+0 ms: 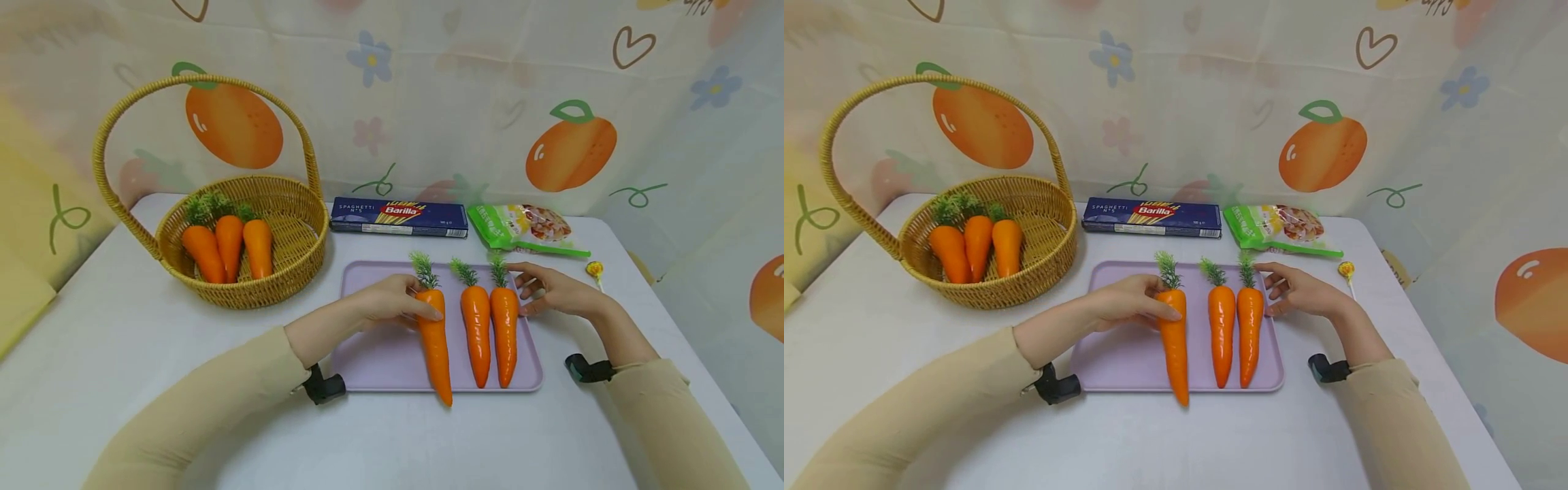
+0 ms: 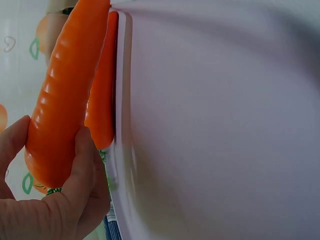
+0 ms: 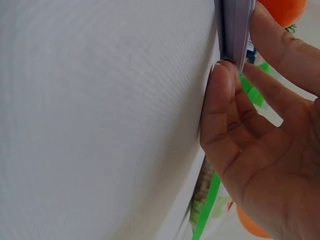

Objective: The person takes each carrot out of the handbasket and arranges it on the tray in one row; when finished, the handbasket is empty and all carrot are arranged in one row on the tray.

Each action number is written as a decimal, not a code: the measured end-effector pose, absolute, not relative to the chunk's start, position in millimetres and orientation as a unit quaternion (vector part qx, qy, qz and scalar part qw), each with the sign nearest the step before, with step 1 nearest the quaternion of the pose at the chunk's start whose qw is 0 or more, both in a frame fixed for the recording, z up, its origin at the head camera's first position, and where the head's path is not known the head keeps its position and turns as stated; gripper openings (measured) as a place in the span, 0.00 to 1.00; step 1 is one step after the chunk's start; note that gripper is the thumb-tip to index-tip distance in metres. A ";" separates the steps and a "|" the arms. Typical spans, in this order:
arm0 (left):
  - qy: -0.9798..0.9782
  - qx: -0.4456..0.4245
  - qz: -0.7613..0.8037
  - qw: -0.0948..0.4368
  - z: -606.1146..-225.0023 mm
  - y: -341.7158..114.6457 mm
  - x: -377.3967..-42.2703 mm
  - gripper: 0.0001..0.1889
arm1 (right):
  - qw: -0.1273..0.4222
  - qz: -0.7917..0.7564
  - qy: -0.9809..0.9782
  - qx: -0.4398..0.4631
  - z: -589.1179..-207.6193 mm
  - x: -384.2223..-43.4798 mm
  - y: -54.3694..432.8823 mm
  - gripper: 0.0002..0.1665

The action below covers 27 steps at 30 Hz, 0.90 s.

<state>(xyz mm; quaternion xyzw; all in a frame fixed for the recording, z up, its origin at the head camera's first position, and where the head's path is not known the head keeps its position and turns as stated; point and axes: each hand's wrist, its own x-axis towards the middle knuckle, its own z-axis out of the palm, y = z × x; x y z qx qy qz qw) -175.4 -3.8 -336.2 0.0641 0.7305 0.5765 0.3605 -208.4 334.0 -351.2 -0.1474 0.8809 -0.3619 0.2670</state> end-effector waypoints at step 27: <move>0.775 0.074 0.541 0.318 -329.8 18.6 -185.3 0.32 | 0.265 -0.361 0.882 -0.149 -351.3 -207.5 334.2 0.50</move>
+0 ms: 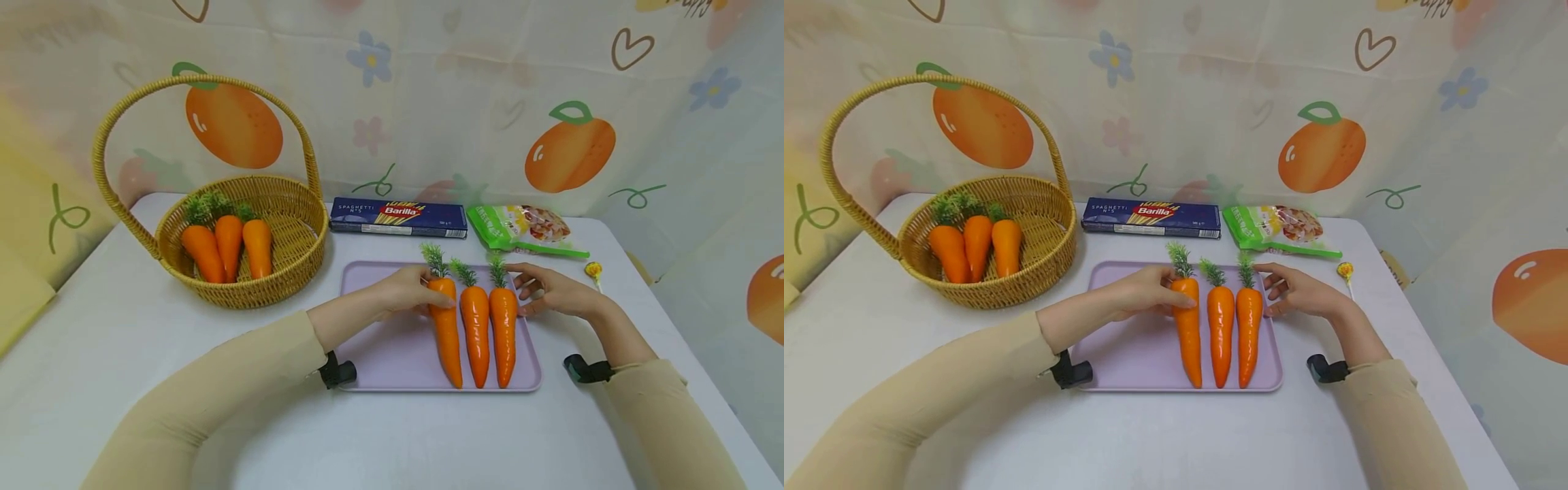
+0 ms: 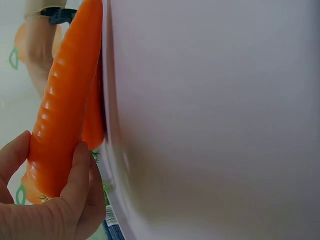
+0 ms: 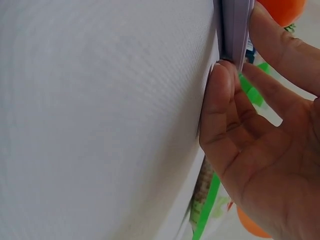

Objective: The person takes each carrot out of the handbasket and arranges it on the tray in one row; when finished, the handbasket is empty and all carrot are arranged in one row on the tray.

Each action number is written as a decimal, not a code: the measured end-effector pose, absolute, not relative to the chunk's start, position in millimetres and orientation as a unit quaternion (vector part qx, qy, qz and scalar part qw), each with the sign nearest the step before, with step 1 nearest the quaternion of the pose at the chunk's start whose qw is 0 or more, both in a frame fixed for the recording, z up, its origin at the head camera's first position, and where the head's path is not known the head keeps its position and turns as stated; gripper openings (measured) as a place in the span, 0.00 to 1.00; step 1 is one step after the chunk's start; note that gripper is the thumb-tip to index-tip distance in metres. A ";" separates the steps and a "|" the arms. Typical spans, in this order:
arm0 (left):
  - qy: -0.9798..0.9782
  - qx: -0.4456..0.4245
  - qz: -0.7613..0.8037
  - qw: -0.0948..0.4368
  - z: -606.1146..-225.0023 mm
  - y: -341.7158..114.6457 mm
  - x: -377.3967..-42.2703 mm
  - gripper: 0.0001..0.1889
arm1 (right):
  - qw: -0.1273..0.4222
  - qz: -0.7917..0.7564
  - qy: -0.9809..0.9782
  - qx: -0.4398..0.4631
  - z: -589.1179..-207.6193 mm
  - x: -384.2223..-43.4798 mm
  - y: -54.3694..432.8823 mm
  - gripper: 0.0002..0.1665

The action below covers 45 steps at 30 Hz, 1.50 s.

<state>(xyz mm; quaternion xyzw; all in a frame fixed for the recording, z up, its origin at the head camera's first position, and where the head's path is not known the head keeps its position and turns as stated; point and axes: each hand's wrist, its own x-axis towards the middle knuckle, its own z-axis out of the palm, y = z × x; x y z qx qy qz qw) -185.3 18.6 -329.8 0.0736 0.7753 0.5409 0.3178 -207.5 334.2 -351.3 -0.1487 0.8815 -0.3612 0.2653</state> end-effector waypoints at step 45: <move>0.840 0.122 0.443 0.288 -350.9 24.1 -187.0 0.30 | 0.265 -0.372 0.876 -0.153 -351.5 -205.7 333.9 0.50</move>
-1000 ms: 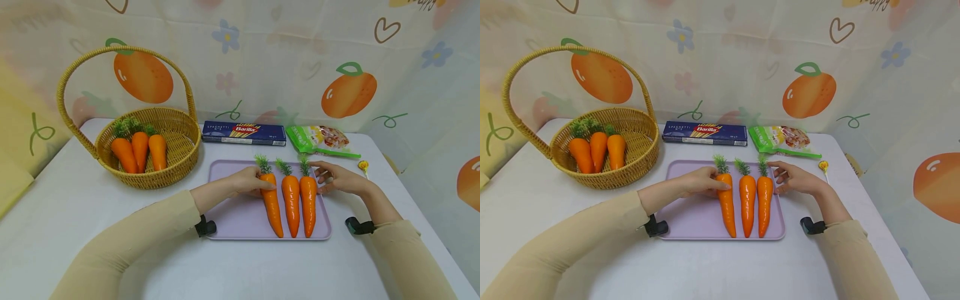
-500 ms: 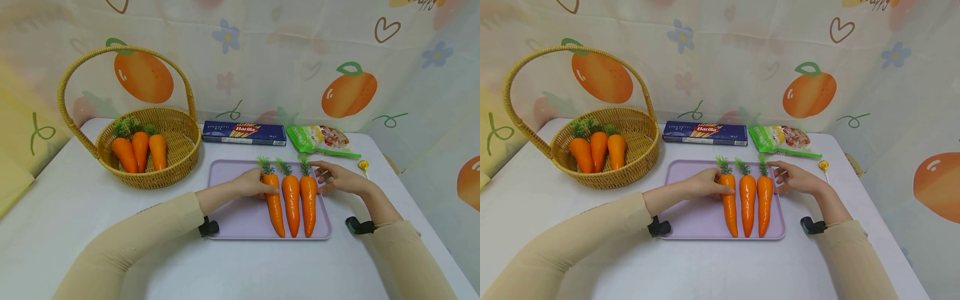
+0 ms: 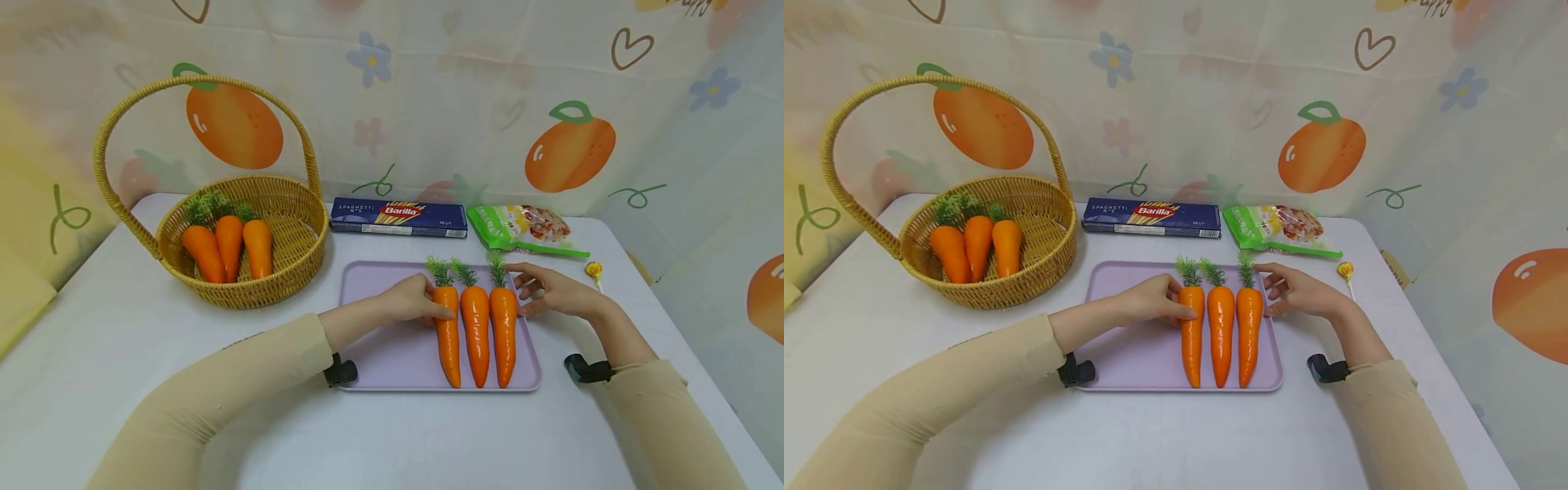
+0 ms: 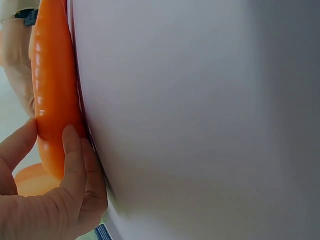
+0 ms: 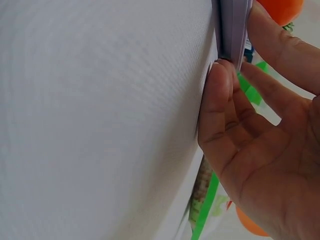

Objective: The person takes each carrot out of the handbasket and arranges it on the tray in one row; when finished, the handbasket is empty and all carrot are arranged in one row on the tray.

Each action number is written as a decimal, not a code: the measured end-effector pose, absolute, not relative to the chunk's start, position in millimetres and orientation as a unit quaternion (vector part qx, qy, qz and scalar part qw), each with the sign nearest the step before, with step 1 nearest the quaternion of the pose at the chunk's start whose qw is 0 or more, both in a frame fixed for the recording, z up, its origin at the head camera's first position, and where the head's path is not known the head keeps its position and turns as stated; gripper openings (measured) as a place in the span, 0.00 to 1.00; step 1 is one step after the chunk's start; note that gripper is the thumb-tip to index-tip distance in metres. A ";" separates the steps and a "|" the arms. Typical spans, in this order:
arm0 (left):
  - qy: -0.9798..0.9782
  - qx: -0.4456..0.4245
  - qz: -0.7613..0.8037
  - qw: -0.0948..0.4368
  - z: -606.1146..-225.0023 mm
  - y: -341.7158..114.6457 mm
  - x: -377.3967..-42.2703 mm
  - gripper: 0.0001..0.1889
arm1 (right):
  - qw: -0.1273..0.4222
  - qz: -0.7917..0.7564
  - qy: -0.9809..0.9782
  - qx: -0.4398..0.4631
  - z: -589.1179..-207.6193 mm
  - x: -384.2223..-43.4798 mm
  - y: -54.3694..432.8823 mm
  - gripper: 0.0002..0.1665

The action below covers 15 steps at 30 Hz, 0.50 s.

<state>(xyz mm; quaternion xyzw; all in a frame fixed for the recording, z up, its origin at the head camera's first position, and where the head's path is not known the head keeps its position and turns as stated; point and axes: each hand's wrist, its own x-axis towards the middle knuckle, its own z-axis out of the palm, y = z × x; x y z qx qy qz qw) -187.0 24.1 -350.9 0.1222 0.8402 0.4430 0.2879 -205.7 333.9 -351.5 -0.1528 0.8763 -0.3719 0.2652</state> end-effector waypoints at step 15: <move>0.841 0.113 0.442 0.291 -342.4 11.2 -185.7 0.34 | 0.263 -0.374 0.877 -0.151 -350.4 -204.2 331.8 0.49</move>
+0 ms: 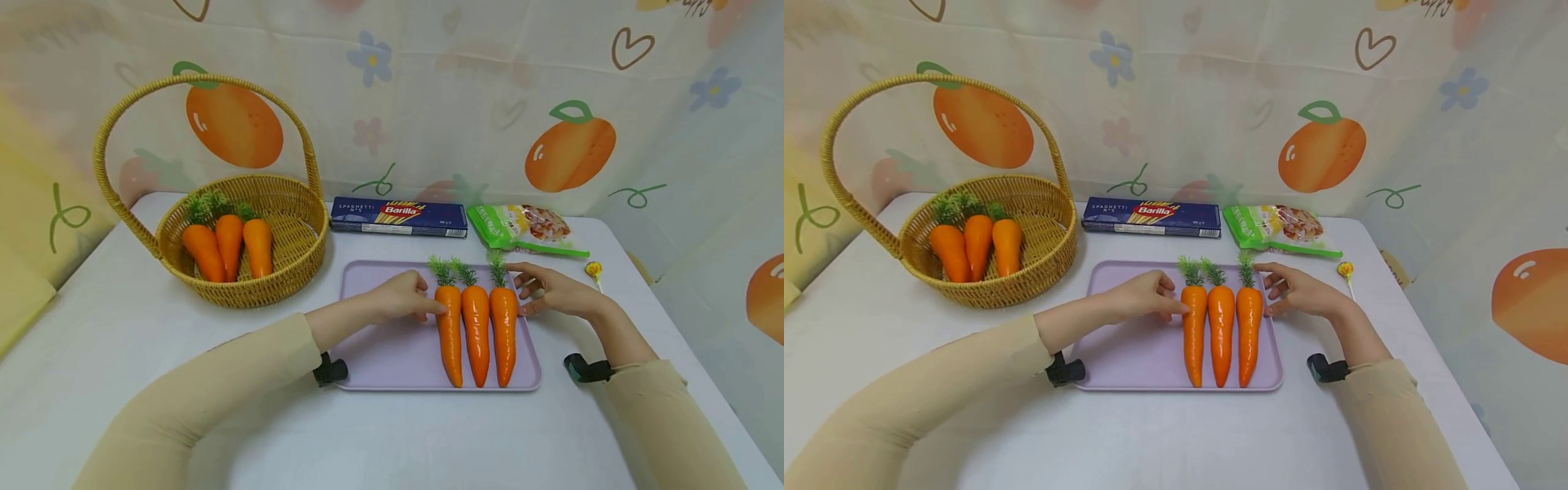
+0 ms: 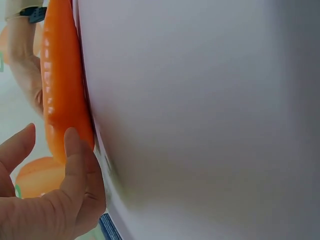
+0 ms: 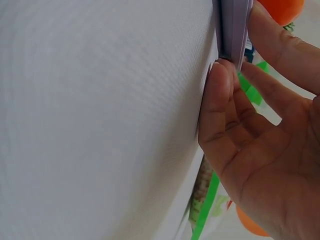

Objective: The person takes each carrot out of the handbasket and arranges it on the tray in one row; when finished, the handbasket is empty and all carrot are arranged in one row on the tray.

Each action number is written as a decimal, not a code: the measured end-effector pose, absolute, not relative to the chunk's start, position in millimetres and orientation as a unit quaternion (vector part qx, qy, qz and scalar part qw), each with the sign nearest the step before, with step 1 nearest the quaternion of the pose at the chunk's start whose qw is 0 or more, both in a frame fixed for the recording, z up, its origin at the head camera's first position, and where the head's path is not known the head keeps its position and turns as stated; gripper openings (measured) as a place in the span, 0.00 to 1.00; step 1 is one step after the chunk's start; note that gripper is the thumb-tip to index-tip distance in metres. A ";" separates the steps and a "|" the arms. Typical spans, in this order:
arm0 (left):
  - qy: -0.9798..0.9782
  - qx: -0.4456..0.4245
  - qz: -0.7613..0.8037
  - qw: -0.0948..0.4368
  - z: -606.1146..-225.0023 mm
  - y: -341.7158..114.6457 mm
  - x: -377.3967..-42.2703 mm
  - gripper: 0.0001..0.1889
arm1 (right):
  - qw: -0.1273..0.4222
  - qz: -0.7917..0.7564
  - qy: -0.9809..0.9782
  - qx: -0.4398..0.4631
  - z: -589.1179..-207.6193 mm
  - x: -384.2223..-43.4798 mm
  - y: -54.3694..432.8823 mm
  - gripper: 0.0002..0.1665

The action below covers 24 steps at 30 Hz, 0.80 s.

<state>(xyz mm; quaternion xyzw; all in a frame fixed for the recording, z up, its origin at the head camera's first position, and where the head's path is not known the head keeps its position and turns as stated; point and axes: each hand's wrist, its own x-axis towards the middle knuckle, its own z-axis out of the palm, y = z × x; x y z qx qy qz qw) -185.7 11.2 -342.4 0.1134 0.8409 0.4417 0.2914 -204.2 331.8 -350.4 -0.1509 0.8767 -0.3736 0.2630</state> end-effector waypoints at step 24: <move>0.799 0.117 0.514 0.290 -290.9 -12.6 -179.7 0.29 | 0.263 -0.372 0.877 -0.152 -351.3 -205.4 332.6 0.49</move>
